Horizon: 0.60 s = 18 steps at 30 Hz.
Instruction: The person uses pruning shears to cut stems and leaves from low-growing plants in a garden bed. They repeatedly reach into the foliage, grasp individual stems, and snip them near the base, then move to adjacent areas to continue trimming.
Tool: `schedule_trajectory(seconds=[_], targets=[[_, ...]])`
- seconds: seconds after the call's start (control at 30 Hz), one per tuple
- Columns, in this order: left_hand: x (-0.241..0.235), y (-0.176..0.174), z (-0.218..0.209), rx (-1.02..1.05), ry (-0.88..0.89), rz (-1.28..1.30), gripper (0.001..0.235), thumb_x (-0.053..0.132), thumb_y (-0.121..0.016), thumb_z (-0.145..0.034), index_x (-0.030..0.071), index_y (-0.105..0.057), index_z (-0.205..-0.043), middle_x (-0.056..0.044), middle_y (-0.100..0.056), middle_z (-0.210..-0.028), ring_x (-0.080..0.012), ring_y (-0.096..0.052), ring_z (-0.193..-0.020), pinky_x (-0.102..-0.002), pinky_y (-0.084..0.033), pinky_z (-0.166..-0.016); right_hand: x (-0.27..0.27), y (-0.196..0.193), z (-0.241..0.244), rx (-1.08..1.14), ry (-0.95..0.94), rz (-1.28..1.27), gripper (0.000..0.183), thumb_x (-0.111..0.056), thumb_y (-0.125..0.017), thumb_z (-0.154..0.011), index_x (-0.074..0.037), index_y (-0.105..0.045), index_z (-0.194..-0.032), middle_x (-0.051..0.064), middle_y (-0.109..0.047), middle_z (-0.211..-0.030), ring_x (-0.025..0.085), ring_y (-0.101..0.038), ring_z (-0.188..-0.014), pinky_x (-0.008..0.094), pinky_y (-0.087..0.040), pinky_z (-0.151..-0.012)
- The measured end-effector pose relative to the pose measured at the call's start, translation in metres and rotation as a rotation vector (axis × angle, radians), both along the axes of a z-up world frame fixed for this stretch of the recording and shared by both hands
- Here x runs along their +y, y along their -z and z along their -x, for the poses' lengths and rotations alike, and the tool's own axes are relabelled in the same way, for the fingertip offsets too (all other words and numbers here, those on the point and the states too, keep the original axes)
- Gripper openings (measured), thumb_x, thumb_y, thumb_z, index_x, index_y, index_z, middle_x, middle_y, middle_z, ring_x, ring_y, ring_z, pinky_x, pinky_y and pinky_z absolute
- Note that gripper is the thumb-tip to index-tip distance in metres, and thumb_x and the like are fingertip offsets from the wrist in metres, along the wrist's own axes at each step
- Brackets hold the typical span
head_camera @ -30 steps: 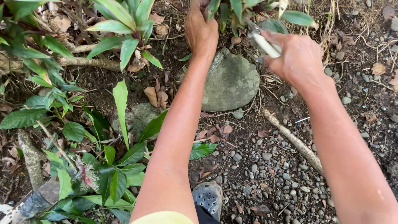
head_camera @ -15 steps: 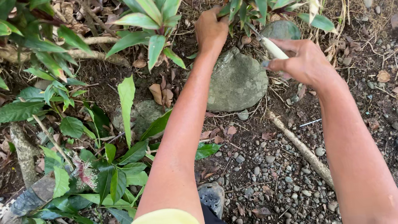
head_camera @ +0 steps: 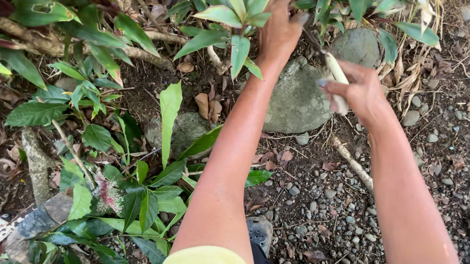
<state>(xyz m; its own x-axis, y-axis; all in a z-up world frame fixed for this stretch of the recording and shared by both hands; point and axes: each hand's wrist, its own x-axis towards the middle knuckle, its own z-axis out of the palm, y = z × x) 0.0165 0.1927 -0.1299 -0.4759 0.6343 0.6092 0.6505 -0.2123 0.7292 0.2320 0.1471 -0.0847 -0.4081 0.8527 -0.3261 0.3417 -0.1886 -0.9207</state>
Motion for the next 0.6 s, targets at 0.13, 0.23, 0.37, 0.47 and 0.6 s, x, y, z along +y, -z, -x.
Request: schedule_trajectory(seconds=[0.13,0.23,0.37,0.47,0.6], targets=[[0.010,0.005,-0.006,-0.081,0.103,0.051,0.025,0.005,-0.070,-0.082,0.002,-0.072,-0.107,-0.013,-0.074,-0.094,-0.0301,-0.072,-0.090,-0.041,-0.055,-0.082,-0.015,-0.004,-0.010,0.119,0.007,-0.003,0.056,-0.001,-0.062,-0.087,0.002,-0.058,-0.142,0.017,-0.072,-0.094,0.023,-0.070,-0.068,0.031,-0.052,-0.056],[0.020,0.018,-0.003,-0.209,0.116,0.129,0.018,0.003,-0.064,-0.089,0.005,-0.075,-0.103,-0.009,-0.077,-0.090,-0.0233,-0.075,-0.085,-0.037,-0.057,-0.081,-0.014,-0.013,-0.005,0.153,0.022,0.007,0.054,-0.005,-0.060,-0.088,0.002,-0.057,-0.142,0.016,-0.072,-0.094,0.023,-0.071,-0.068,0.033,-0.059,-0.061],[0.025,0.036,0.005,-0.112,-0.038,0.021,0.012,0.010,-0.069,-0.088,0.006,-0.075,-0.098,-0.009,-0.077,-0.090,-0.0221,-0.073,-0.087,-0.037,-0.056,-0.084,-0.003,-0.023,0.009,0.121,0.047,0.000,0.053,-0.004,-0.062,-0.090,0.001,-0.059,-0.142,0.015,-0.071,-0.092,0.021,-0.068,-0.064,0.031,-0.055,-0.056],[0.031,0.043,0.006,-0.195,-0.034,-0.007,0.019,0.014,-0.064,-0.095,0.007,-0.074,-0.109,-0.010,-0.077,-0.097,-0.0230,-0.073,-0.088,-0.037,-0.056,-0.083,0.007,-0.022,0.026,0.099,0.064,-0.066,0.053,-0.001,-0.066,-0.088,0.001,-0.060,-0.140,0.013,-0.070,-0.089,0.017,-0.064,-0.059,0.029,-0.054,-0.050],[0.039,0.044,0.004,-0.067,-0.097,-0.086,0.025,0.019,-0.062,-0.098,0.008,-0.071,-0.118,-0.009,-0.076,-0.108,-0.0250,-0.072,-0.096,-0.039,-0.056,-0.089,0.004,-0.013,0.042,-0.035,0.125,-0.123,0.054,-0.002,-0.074,-0.085,-0.001,-0.060,-0.138,0.012,-0.073,-0.085,0.016,-0.057,-0.049,0.030,-0.045,-0.039]])
